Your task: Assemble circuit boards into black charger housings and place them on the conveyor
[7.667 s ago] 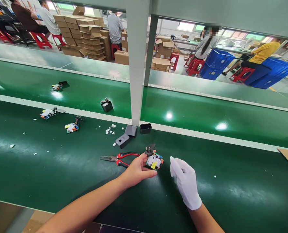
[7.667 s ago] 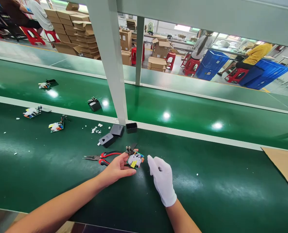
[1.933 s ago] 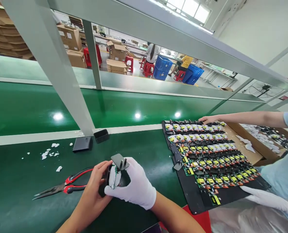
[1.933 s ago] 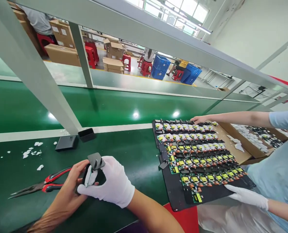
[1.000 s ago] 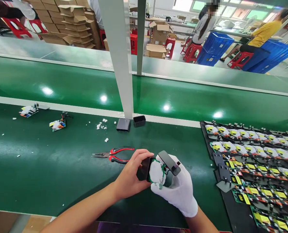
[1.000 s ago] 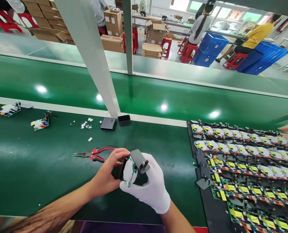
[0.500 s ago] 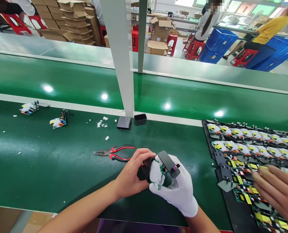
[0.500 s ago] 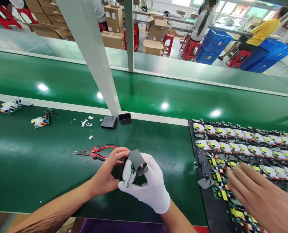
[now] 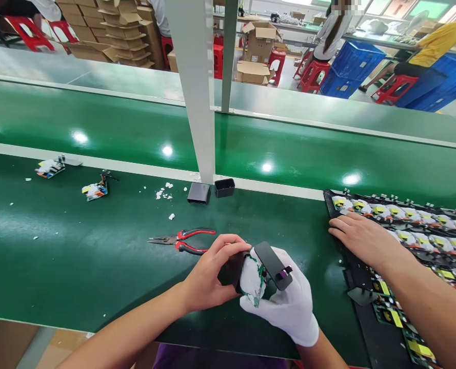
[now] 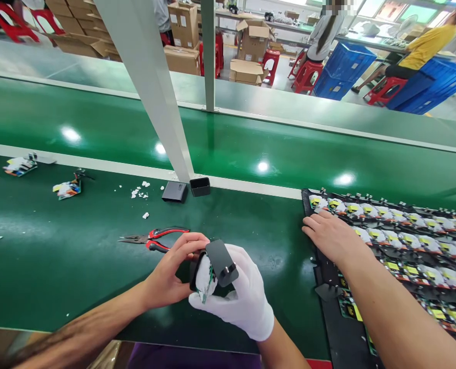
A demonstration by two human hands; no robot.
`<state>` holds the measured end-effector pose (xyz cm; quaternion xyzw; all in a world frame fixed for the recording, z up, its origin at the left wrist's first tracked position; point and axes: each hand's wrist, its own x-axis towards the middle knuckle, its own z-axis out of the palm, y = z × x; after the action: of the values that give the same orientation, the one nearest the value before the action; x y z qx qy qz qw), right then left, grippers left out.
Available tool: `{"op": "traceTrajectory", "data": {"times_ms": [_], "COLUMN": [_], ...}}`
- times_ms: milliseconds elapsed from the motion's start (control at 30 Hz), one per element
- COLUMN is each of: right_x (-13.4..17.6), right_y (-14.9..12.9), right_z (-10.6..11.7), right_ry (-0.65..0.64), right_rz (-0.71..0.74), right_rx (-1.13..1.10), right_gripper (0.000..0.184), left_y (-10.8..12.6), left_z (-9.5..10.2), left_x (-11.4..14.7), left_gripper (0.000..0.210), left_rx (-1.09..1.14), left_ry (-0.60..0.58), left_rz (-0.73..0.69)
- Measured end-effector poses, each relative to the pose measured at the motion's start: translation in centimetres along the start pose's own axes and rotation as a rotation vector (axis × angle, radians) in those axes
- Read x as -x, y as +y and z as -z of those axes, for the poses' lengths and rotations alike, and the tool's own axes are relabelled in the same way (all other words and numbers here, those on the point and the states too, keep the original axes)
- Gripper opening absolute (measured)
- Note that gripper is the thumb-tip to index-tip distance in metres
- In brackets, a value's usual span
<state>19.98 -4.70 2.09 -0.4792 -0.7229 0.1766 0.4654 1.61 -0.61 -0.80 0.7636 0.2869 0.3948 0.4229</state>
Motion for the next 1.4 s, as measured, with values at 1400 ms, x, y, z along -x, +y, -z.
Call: {"op": "traceTrajectory", "data": {"times_ms": [1400], "right_x": [-0.08], "right_y": [-0.03], "right_z": [-0.54], "right_ry": [0.043], "right_rz": [0.044], "right_rx": [0.137], "right_gripper": [0.035], "left_y": [-0.20], "left_z": [0.10], "left_x": [0.17], "left_gripper": [0.075], "left_rx": [-0.031], "left_ry": [0.010], "left_rz": [0.060]}}
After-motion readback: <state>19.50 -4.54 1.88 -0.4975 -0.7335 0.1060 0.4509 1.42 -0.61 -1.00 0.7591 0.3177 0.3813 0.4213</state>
